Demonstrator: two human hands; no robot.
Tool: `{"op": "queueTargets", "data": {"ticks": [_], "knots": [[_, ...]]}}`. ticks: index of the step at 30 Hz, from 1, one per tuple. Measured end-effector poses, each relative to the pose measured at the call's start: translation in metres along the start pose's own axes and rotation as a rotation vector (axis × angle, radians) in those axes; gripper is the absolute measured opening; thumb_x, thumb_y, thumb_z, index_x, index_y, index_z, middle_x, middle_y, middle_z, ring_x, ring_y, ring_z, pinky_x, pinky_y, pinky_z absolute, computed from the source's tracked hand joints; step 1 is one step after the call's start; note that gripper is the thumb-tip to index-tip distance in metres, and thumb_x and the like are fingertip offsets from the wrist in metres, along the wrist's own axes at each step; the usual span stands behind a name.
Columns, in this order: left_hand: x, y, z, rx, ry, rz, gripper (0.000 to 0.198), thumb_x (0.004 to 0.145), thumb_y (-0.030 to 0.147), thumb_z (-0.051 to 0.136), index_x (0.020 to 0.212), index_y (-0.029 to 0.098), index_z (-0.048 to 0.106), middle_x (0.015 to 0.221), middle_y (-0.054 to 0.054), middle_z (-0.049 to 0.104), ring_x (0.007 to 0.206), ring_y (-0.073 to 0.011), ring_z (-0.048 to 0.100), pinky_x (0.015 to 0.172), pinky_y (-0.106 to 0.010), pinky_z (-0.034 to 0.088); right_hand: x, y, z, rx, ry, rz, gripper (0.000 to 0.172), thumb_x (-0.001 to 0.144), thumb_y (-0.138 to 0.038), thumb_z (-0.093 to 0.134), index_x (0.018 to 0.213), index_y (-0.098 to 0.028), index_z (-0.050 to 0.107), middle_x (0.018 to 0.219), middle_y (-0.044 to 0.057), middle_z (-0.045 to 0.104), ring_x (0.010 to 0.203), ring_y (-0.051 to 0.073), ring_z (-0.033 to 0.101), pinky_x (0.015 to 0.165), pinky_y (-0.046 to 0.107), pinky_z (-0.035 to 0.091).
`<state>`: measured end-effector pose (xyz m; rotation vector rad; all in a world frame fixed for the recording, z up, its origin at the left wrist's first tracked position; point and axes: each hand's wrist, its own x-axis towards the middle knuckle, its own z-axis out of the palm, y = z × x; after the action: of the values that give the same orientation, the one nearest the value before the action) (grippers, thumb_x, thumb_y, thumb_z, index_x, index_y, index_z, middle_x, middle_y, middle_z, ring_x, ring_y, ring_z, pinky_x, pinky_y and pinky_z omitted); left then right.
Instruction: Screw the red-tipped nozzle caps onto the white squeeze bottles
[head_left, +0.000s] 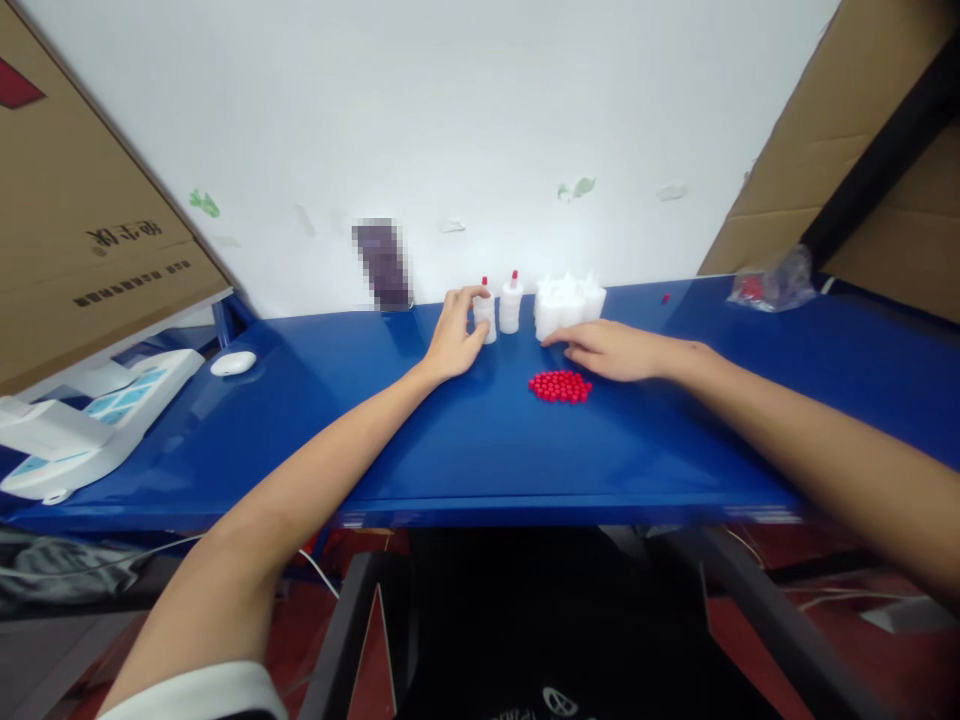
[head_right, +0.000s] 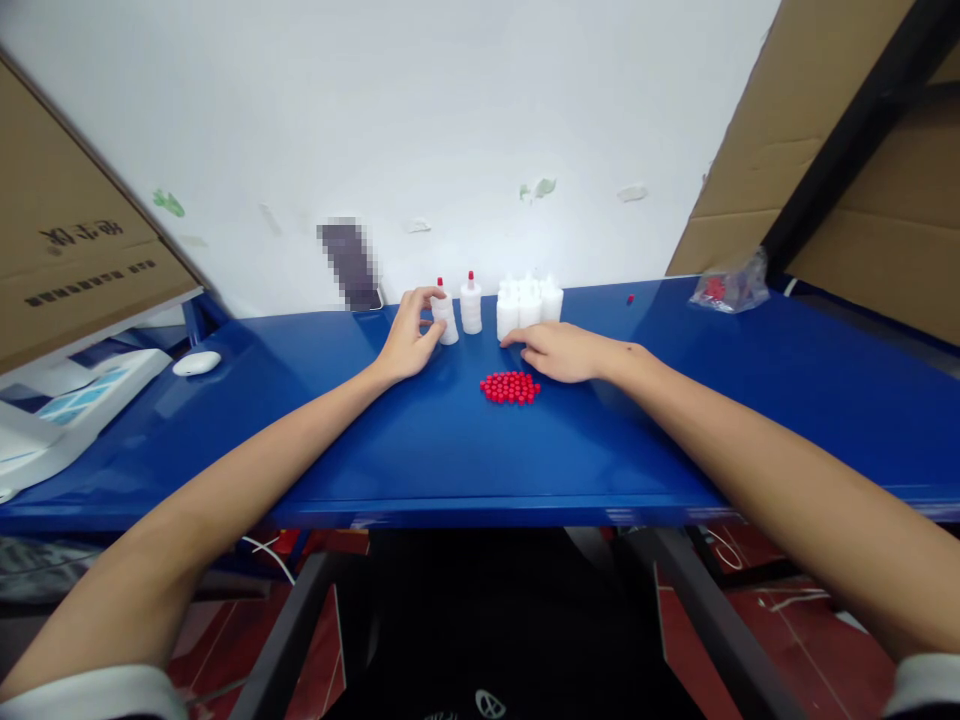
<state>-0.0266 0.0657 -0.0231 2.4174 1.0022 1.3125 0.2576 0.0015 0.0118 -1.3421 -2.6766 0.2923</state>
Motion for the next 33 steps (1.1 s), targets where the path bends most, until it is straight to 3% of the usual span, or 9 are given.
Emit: {"op": "queueTargets", "data": {"ticks": [4,10,15,20,26,33], "knots": [[0.0,0.005,-0.002,-0.063,-0.007,0.033,0.031,0.091,0.021,0.052,0.121,0.023,0.052,0.132,-0.01,0.058,0.114,-0.0212,0.061,0.092,-0.037,0.056,0.0,0.0,0.0,0.008,0.003,0.002,0.057,0.097,-0.03,0.041,0.148,-0.013,0.061,0.147,0.015,0.066,0.133,0.034,0.063,0.115,0.052,0.048],[0.0,0.013,0.002,-0.047,0.051,0.131,0.015,0.094,0.032,0.059,0.102,0.023,0.049,0.109,-0.006,0.061,0.107,-0.0203,0.06,0.101,-0.041,0.051,-0.001,-0.003,-0.001,0.021,0.03,0.012,0.053,0.096,-0.029,0.043,0.143,-0.015,0.065,0.141,0.016,0.069,0.125,0.034,0.067,0.109,0.052,0.05],[-0.001,0.022,0.007,-0.156,-0.1,0.17,0.027,0.097,0.043,0.062,0.098,0.023,0.045,0.101,-0.004,0.058,0.092,-0.0176,0.056,0.09,-0.036,0.053,-0.002,-0.015,-0.006,0.073,0.264,0.057,0.042,0.093,-0.026,0.047,0.121,-0.017,0.077,0.101,0.01,0.08,0.087,0.025,0.072,0.086,0.042,0.053],[-0.001,0.025,0.004,-0.326,-0.119,0.114,0.038,0.096,0.053,0.067,0.102,0.022,0.047,0.106,-0.006,0.061,0.094,-0.0172,0.06,0.086,-0.033,0.056,-0.004,-0.025,-0.009,0.111,0.409,0.064,0.036,0.092,-0.027,0.049,0.109,-0.019,0.08,0.066,0.002,0.067,0.06,0.018,0.057,0.067,0.035,0.043],[0.001,0.017,0.002,-0.362,-0.089,0.092,0.048,0.092,0.056,0.072,0.123,0.022,0.057,0.126,-0.01,0.065,0.113,-0.0209,0.064,0.092,-0.034,0.058,-0.005,-0.031,-0.006,0.158,0.469,-0.038,0.035,0.093,-0.027,0.05,0.108,-0.017,0.08,0.063,0.001,0.064,0.055,0.015,0.053,0.064,0.033,0.041],[-0.001,0.016,0.001,-0.215,-0.041,0.082,0.036,0.091,0.048,0.072,0.111,0.018,0.068,0.114,-0.009,0.073,0.105,-0.0229,0.071,0.097,-0.038,0.056,-0.005,-0.035,-0.002,0.164,0.442,-0.082,0.035,0.094,-0.028,0.049,0.11,-0.017,0.079,0.065,0.0,0.066,0.055,0.015,0.054,0.063,0.032,0.041]]}}
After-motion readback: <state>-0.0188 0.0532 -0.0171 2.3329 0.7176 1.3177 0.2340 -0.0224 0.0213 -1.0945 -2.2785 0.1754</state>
